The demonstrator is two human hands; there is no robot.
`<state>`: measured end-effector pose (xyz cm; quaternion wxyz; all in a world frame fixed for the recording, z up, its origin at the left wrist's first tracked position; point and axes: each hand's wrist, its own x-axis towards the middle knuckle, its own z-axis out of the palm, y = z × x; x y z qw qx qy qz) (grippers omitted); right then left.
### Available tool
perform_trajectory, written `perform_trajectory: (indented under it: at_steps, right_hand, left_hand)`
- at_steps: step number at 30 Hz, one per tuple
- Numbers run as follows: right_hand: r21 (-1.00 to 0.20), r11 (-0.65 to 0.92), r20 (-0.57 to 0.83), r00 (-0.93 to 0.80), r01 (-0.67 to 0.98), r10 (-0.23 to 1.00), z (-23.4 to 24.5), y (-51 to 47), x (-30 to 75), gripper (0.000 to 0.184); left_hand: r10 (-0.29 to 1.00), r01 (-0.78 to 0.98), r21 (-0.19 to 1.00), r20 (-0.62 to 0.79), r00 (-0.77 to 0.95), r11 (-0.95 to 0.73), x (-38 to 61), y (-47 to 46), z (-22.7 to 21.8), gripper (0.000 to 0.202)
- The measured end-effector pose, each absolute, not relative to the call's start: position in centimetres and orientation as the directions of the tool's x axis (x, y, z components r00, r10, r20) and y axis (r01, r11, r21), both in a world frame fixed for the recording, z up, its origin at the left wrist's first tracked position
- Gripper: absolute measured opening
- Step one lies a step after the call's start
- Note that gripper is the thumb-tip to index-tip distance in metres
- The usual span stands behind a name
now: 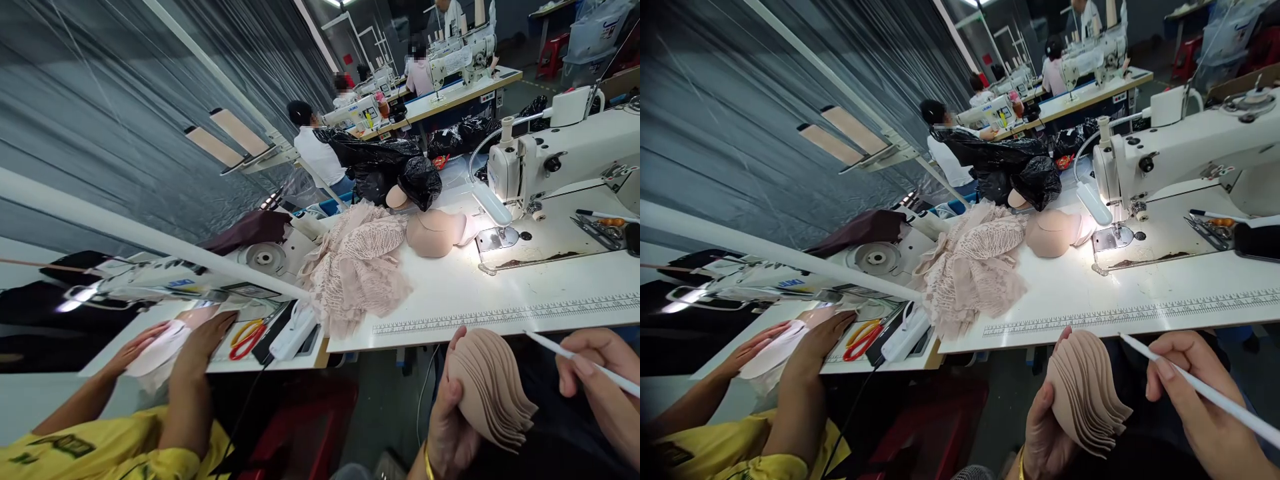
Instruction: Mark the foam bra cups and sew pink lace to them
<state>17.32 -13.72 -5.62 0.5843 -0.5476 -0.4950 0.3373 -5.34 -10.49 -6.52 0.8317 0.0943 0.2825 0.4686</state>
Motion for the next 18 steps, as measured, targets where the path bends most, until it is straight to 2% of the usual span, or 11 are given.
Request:
perform_trajectory:
  at_steps: [2, 6, 9, 12, 14, 18]
  right_hand:
    - [-0.994, 0.111, 0.112, 0.243, 0.021, 0.963, -6.0, -13.2, 17.6, 0.019]
    - [-0.989, -0.016, -0.050, 0.230, -0.147, 0.972, -5.2, -12.2, 16.9, 0.030]
    - [-0.956, -0.067, -0.126, 0.194, -0.286, 0.973, -3.6, -11.8, 16.0, 0.036]
    - [-0.911, -0.081, -0.143, 0.126, -0.404, 0.982, -3.0, -11.9, 15.8, 0.040]
    - [-0.903, -0.065, -0.138, 0.143, -0.424, 0.980, -3.3, -12.0, 16.1, 0.041]
    - [-0.941, -0.061, -0.148, 0.243, -0.332, 0.959, -4.3, -12.2, 16.4, 0.031]
  left_hand:
    - [0.826, -0.730, 0.408, -0.398, 0.398, 0.548, -5.5, -10.5, -6.6, 0.098]
    - [0.814, -0.734, 0.380, -0.406, 0.416, 0.564, -5.5, -10.6, -6.9, 0.100]
    - [0.827, -0.744, 0.388, -0.400, 0.396, 0.544, -5.4, -10.6, -7.1, 0.101]
    - [0.822, -0.734, 0.400, -0.417, 0.387, 0.548, -5.4, -10.6, -7.1, 0.103]
    - [0.823, -0.739, 0.395, -0.421, 0.382, 0.545, -5.5, -10.6, -7.0, 0.103]
    - [0.818, -0.743, 0.376, -0.412, 0.402, 0.554, -5.5, -10.7, -6.9, 0.103]
